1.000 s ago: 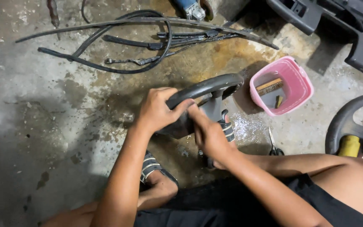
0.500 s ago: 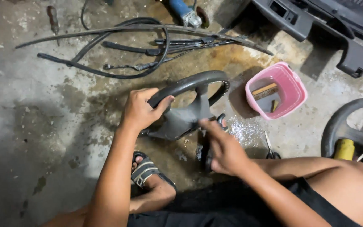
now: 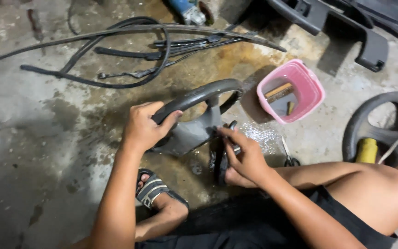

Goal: The person scrubs a steering wheel with a brush and water, then rinses it. They repeat this process on a second steering wheel, scrubbing the rim and center hub before rinsing.

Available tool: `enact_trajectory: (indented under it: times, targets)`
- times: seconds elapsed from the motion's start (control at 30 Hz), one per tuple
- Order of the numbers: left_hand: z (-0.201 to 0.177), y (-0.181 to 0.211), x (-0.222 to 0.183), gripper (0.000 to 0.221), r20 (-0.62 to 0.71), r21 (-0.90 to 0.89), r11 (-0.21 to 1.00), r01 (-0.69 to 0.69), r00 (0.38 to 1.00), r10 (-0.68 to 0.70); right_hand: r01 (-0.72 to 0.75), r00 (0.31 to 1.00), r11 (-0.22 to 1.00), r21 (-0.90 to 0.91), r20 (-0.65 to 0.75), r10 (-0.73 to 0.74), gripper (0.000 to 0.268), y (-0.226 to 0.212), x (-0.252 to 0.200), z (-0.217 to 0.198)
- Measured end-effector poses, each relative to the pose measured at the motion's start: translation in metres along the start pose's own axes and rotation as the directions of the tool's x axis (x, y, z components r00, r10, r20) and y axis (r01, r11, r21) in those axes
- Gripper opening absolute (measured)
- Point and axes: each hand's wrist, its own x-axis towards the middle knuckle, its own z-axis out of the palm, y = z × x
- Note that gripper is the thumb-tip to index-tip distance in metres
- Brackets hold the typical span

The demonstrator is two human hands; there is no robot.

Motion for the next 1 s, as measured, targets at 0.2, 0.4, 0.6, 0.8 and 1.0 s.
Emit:
enact_trajectory:
  times: [0.2,0.4,0.6,0.8,1.0]
  targets:
    - [0.003,-0.012,0.002,0.050,-0.012,0.009,0.999,0.035,0.999,-0.035,-0.050,0.963,0.982,-0.184,-0.268,-0.001,0.027,0.103,0.051,-0.045]
    - [0.002,-0.009,0.003,0.052,0.001,0.028,0.997,0.072,0.997,-0.072,-0.546,0.761,0.836,0.054,-0.386,0.522,0.029,0.302,0.095,-0.112]
    - [0.001,0.002,0.011,0.048,-0.003,0.024,0.998,0.051,0.999,-0.051,-0.538,0.734,0.423,-0.729,-0.158,0.661,0.066,0.320,0.099,-0.101]
    - [0.003,0.008,0.017,0.048,-0.022,0.000,0.995,0.104,0.994,-0.104,-0.639,0.767,0.642,-0.424,-0.297,0.568,0.015,0.418,0.107,-0.114]
    - [0.005,-0.004,0.020,0.051,-0.018,0.014,0.993,0.118,0.993,-0.117,-0.639,0.689,0.593,0.490,0.022,0.724,0.012,0.290,0.111,-0.157]
